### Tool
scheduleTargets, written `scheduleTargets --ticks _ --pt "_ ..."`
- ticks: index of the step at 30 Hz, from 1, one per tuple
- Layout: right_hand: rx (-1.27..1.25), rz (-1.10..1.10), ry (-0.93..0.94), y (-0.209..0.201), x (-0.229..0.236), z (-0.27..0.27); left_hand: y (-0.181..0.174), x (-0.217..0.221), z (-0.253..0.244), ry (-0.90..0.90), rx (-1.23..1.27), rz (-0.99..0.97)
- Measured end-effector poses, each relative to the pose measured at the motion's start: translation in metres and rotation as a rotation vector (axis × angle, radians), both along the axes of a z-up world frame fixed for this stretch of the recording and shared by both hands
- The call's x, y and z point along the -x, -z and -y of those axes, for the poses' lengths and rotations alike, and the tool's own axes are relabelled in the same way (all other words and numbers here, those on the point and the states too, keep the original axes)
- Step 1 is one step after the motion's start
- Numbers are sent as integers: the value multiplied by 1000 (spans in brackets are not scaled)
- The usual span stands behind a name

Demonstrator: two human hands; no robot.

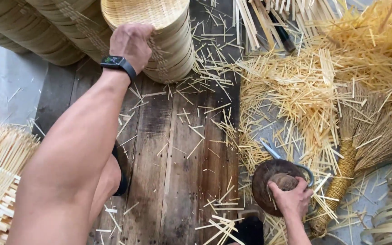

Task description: Weaving and assembling small bamboo containers using precut strips, a circular frame, and scissors.

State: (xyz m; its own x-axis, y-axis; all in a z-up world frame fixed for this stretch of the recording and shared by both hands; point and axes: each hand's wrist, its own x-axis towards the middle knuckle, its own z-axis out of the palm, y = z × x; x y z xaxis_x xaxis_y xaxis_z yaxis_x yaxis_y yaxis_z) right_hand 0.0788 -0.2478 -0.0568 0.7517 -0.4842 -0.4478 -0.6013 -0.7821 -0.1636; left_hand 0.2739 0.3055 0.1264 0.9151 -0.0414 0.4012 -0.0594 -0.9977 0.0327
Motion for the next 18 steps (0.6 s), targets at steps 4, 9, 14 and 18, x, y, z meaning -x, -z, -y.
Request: scheduleTargets --ticks 4,9,14,18 --pt "-5 23 -18 -1 0 -1 -6 10 0 103 -21 175" --pt "-12 -75 11 3 -2 3 6 4 -12 75 94 101" --pt "-4 -67 3 1 -2 3 -4 5 -2 -43 155 -91" --pt "-68 23 39 -18 -4 5 67 36 32 21 239 60"
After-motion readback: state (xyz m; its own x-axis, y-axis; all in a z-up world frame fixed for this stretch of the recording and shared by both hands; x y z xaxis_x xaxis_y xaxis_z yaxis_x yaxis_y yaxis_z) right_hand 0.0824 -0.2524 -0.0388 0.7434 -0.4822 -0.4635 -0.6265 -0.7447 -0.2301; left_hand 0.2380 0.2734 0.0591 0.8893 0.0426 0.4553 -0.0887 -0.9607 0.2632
